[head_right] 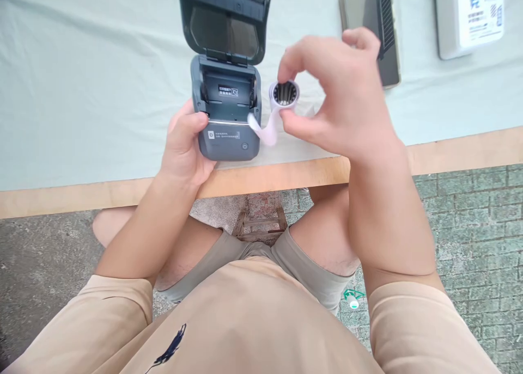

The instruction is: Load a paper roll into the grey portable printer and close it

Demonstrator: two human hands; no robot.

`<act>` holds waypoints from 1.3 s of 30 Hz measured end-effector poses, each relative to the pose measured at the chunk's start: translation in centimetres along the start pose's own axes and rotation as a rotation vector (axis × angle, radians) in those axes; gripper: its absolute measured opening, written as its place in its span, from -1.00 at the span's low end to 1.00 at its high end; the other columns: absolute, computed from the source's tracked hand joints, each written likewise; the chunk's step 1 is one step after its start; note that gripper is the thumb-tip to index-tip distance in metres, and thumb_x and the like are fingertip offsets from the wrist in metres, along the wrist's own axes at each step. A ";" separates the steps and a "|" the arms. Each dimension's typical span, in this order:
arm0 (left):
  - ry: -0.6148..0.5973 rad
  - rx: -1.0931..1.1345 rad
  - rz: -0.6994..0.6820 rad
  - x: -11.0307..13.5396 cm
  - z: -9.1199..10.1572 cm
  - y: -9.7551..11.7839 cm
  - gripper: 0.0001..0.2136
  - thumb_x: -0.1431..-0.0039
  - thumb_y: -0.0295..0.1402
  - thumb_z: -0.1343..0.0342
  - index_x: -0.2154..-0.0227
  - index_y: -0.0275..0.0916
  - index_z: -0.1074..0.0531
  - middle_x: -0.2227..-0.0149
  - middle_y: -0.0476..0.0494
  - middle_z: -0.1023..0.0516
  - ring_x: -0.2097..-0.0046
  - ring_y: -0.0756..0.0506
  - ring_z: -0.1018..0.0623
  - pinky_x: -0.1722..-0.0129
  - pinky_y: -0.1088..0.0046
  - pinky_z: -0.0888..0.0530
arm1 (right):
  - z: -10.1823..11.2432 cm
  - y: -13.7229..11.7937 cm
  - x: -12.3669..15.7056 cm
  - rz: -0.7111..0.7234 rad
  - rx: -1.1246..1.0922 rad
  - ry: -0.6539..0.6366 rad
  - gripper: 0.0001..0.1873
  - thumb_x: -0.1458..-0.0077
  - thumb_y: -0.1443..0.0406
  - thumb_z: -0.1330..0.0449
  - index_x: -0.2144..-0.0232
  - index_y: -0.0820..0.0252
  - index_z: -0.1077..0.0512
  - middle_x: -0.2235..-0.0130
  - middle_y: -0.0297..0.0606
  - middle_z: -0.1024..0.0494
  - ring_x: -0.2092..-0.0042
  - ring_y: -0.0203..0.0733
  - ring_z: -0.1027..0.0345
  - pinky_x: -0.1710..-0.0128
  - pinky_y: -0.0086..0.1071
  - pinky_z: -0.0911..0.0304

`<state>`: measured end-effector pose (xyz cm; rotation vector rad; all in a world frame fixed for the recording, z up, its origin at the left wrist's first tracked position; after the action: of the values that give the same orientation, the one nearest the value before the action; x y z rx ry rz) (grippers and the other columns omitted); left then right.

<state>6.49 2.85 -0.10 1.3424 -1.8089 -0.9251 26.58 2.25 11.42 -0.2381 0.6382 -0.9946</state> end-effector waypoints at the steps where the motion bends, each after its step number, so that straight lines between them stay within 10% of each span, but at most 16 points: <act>1: 0.004 0.006 -0.004 0.0 0.1 0.0 -0.71 -0.17 -0.09 -0.36 0.18 -0.17 -0.58 0.28 -0.04 -0.66 0.20 -0.11 -0.72 0.28 0.40 -0.66 | 0.8 -0.7 0.1 0.032 -0.099 0.072 -0.75 -0.09 0.23 -0.39 0.17 0.04 -0.49 0.13 -0.23 -0.61 0.00 0.12 -0.57 0.03 0.07 -0.33; 6: -0.035 0.019 0.009 0.0 -0.1 -0.4 -0.69 -0.17 -0.06 -0.35 0.16 -0.14 -0.56 0.27 -0.06 -0.64 0.08 -0.20 -0.73 0.20 0.30 -0.66 | -1.0 -4.0 -0.1 -0.022 -0.540 -0.079 -0.64 -0.16 0.18 -0.36 0.02 -0.05 -0.38 0.03 -0.28 -0.52 0.15 -0.15 -0.52 0.31 -0.20 -0.40; 14: -0.067 0.029 0.001 0.0 -0.7 -0.2 -0.67 -0.10 -0.06 -0.41 0.20 -0.15 -0.56 0.32 -0.02 -0.58 0.24 -0.09 -0.68 0.30 0.41 -0.60 | -4.3 -4.6 -2.4 -0.091 0.082 -0.018 -0.72 -0.10 0.39 -0.24 0.32 0.00 -0.18 0.14 -0.35 -0.67 0.16 -0.07 -0.57 0.10 -0.12 -0.34; 33: -0.054 0.060 0.050 0.3 -0.7 -0.5 -0.70 -0.16 -0.07 -0.33 0.19 -0.13 -0.50 0.23 -0.04 -0.60 0.02 -0.21 -0.71 0.12 0.26 -0.67 | -6.2 -5.6 -1.5 0.029 0.257 -0.087 -0.67 -0.40 0.06 -0.12 0.38 0.05 -0.43 0.21 -0.28 -0.65 0.00 0.08 -0.50 0.03 0.01 -0.13; 39: -0.098 -0.069 0.008 -0.1 -0.1 -0.6 -0.26 0.30 -0.02 -0.61 0.02 -0.07 -0.45 -0.04 -0.12 -0.62 -0.25 -0.38 -0.58 -0.15 0.17 -0.61 | -6.7 -4.0 -1.0 -0.058 0.255 -0.131 -0.65 -0.40 -0.02 -0.18 0.32 0.05 -0.50 0.23 -0.25 -0.65 -0.07 0.08 -0.48 -0.02 -0.01 -0.14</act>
<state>6.90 2.82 -0.57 1.2652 -1.8370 -1.0562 19.34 1.59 8.39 -0.0958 0.3827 -1.0954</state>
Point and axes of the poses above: each hand's wrist, its own x-axis away from the middle knuckle, its own z-axis out of the back of the hand, y = z × x, the point moved 8 cm from there along -x, towards the middle knuckle
